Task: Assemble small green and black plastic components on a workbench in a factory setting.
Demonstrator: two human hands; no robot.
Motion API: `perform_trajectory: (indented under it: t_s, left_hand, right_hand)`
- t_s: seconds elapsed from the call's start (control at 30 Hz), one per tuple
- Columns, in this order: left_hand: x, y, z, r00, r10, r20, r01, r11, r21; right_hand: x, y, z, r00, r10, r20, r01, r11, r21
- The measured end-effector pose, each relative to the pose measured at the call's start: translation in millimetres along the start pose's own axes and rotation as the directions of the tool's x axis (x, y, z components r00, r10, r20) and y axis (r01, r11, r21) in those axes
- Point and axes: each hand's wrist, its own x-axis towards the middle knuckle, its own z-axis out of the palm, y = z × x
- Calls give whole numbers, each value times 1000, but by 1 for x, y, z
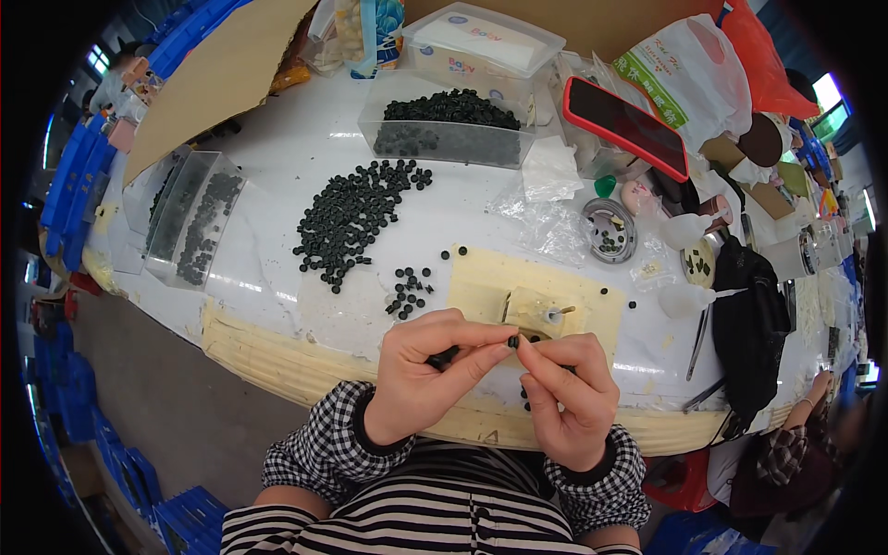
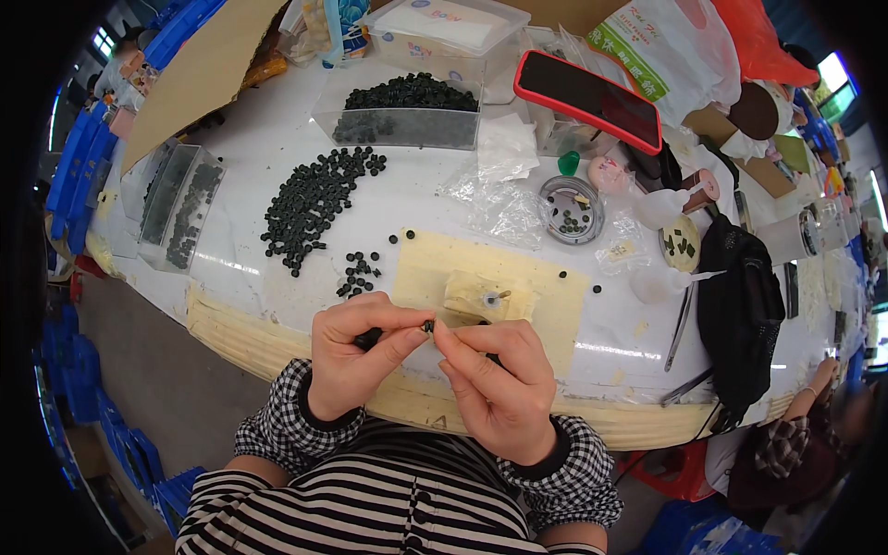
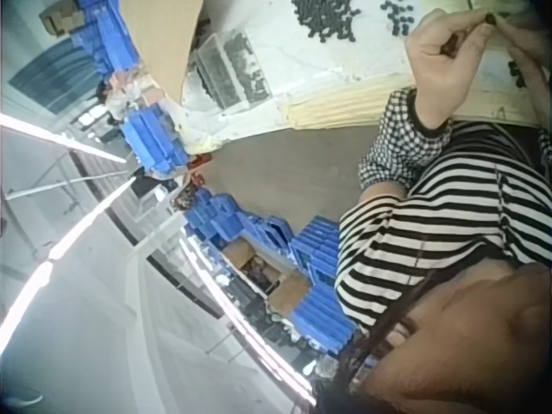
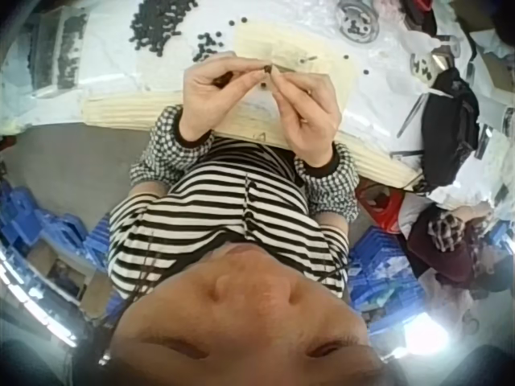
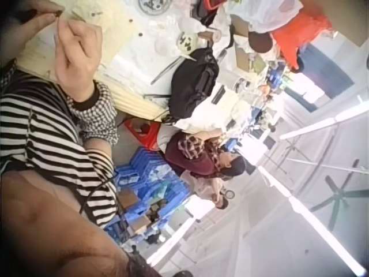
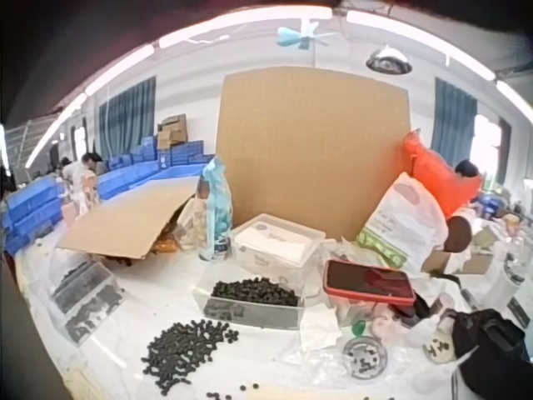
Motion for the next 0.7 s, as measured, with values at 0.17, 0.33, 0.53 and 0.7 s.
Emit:
perform_trajectory:
  t_s: [0.17, 0.33, 0.53, 0.7]
  left_hand:
    - [1, 1, 1, 1000, -1, -7, 1, 1000, -22]
    - [0, 0, 1, 1000, -8, -23, 8, 1000, -18]
    - [-1, 1, 2, 999, -40, -33, 37, 997, -65]
    - [1, 1, 2, 992, -128, 10, 128, 982, -137]
  right_hand:
    - [0, 0, 0, 1000, 7, 7, -7, 1000, 1]
    - [0, -2, 1, 999, 36, 8, -36, 999, 14]
    - [1, -2, 0, 1000, 1, 2, -1, 1000, -4]
    - [2, -1, 1, 999, -39, -24, 38, 998, -39]
